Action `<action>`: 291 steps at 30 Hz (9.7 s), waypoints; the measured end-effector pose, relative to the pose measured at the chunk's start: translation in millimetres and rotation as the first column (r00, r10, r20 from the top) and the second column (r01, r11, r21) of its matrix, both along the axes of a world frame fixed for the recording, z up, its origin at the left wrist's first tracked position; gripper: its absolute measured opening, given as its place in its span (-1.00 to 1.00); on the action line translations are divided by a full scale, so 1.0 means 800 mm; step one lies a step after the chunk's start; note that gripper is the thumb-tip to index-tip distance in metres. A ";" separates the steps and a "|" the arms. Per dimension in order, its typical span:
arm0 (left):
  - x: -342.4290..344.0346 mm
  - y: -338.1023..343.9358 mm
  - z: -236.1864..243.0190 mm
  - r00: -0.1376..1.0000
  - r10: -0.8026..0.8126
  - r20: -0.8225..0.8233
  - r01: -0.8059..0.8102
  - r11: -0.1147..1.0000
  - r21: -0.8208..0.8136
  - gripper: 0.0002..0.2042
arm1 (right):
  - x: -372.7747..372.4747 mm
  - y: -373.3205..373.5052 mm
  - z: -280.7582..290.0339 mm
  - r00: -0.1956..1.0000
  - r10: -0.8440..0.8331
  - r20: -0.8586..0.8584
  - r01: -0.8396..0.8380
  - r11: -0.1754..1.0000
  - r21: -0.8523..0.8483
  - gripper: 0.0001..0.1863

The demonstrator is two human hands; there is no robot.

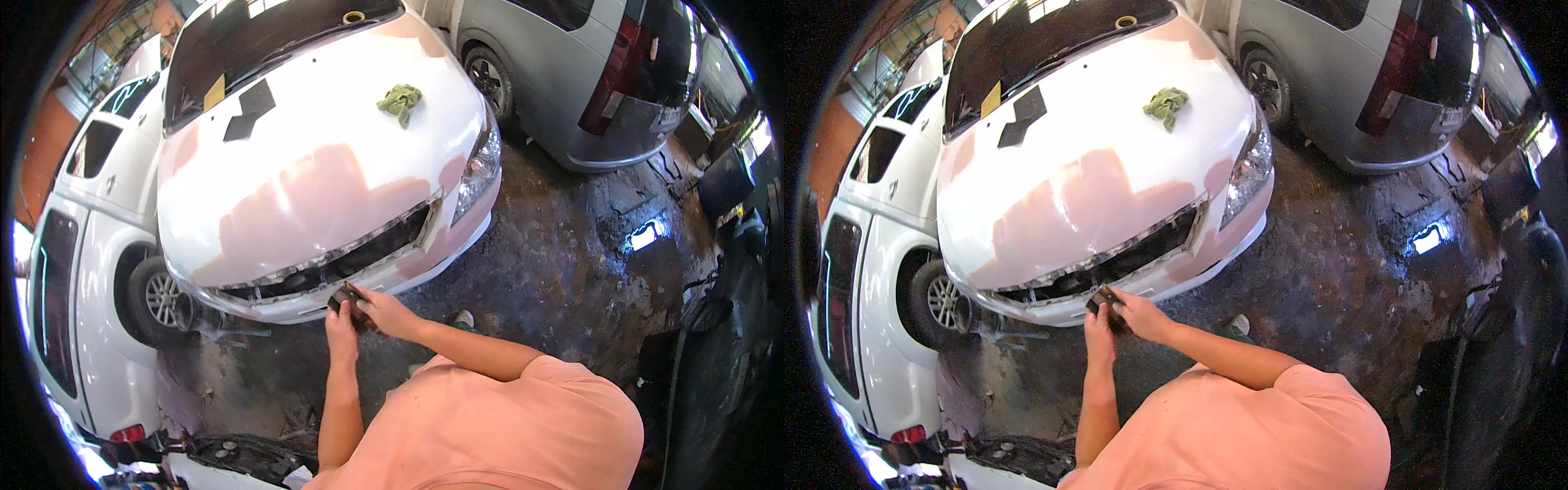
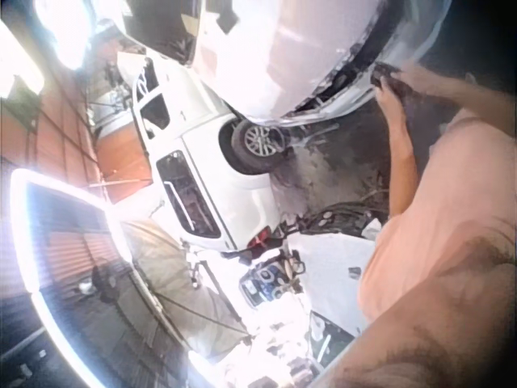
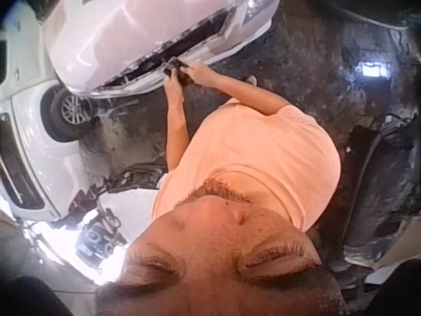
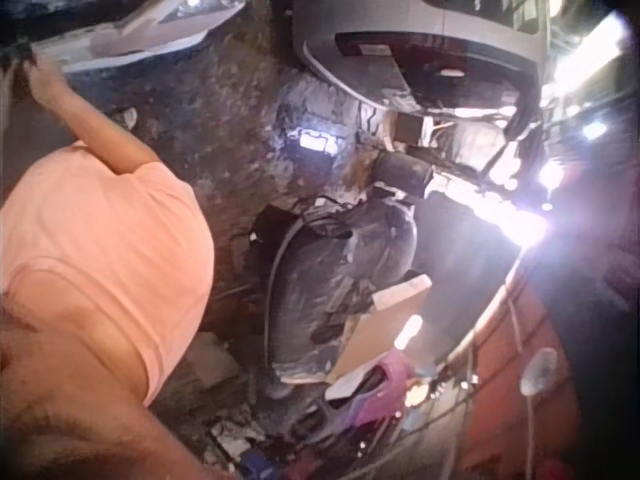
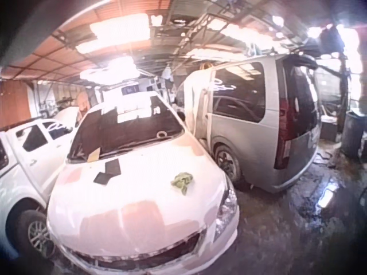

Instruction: The person sands the hood of a white car using a sanding block, periodically wiping the surface with a wet sponge and rinsing the sponge in a bucket of water.

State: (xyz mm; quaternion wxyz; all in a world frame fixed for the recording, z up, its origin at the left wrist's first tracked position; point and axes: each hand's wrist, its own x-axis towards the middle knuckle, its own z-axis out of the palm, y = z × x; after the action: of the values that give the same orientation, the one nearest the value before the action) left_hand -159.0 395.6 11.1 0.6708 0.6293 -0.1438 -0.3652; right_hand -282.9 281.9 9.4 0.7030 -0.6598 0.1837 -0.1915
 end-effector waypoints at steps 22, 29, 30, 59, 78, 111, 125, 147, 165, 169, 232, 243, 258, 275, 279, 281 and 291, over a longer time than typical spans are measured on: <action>-0.027 -0.467 -0.042 0.570 -0.730 0.378 0.504 0.674 0.541 -0.55 | -0.077 -0.337 -0.082 0.545 -0.834 -0.090 0.711 0.516 -0.478 -0.46; 0.100 -0.700 0.035 -0.230 -0.359 0.905 0.064 0.922 0.382 -0.21 | -0.043 -0.415 -0.138 0.312 -0.947 -0.080 0.840 0.314 -0.443 -0.49; 0.102 -0.723 0.041 -0.288 -0.383 0.877 -0.025 0.919 0.394 -0.22 | -0.032 -0.417 -0.140 0.269 -0.961 -0.070 0.842 0.270 -0.467 -0.50; 0.115 -0.782 0.018 -0.559 -0.084 0.825 0.589 0.659 0.467 -0.62 | 0.027 -0.366 -0.167 0.131 -0.983 0.127 0.856 0.047 -0.515 -0.52; 0.082 -0.799 0.004 -0.535 -0.106 0.838 0.547 0.713 0.440 -0.73 | -0.006 -0.460 -0.155 0.041 -0.988 0.148 0.868 -0.038 -0.495 -0.56; 0.174 -0.796 0.033 -0.563 -0.153 0.812 0.535 0.681 0.500 -0.63 | -0.022 -0.454 -0.175 0.104 -0.981 0.161 0.849 0.003 -0.529 -0.52; 0.184 -0.789 0.035 -0.581 -0.154 0.799 0.515 0.691 0.508 -0.61 | 0.013 -0.383 -0.187 0.189 -0.969 0.157 0.885 0.099 -0.454 -0.54; 0.197 -0.792 0.025 -0.571 -0.134 0.810 0.518 0.706 0.482 -0.64 | 0.038 -0.384 -0.179 0.055 -0.993 0.104 0.877 -0.001 -0.481 -0.52; 0.161 -0.799 0.030 -0.565 -0.115 0.817 0.538 0.700 0.470 -0.69 | 0.008 -0.489 -0.165 -0.051 -0.986 0.157 0.898 -0.114 -0.424 -0.50; 0.185 -0.794 0.027 -0.568 -0.112 0.816 0.534 0.704 0.468 -0.69 | 0.047 -0.441 -0.159 -0.026 -0.990 0.142 0.910 -0.082 -0.406 -0.51; 0.159 -0.714 0.017 -0.492 -0.222 0.842 0.397 0.803 0.444 -0.74 | 0.033 -0.342 -0.200 0.172 -0.984 0.039 0.845 0.127 -0.519 -0.57; 0.170 -0.710 0.018 -0.442 -0.177 0.879 0.435 0.815 0.383 -0.73 | 0.046 -0.325 -0.205 0.151 -0.987 0.050 0.844 0.102 -0.526 -0.57; 0.153 -0.727 0.014 -0.501 -0.152 0.852 0.396 0.835 0.382 -0.75 | 0.009 -0.412 -0.197 0.065 -0.991 0.119 0.877 0.000 -0.480 -0.59; 0.164 -0.723 0.006 -0.513 -0.157 0.844 0.387 0.835 0.391 -0.78 | 0.049 -0.345 -0.192 0.036 -0.995 0.096 0.898 -0.010 -0.439 -0.51; 0.156 -0.726 0.011 -0.513 -0.153 0.844 0.390 0.835 0.388 -0.77 | 0.037 -0.381 -0.188 0.033 -0.991 0.131 0.906 -0.026 -0.423 -0.58; 0.144 -0.729 0.012 -0.507 -0.144 0.850 0.409 0.828 0.384 -0.77 | 0.008 -0.453 -0.178 -0.002 -0.986 0.165 0.895 -0.075 -0.439 -0.51; 0.151 -0.728 0.010 -0.515 -0.162 0.842 0.399 0.824 0.402 -0.77 | 0.044 -0.434 -0.161 0.005 -0.980 0.199 0.908 -0.078 -0.412 -0.55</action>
State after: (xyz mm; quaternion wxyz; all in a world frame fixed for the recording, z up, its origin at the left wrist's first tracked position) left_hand -38.0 -187.1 19.2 0.1492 0.5169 -0.8283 0.1564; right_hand -247.7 -64.9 -119.2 0.1789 -0.4868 0.6013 -0.6079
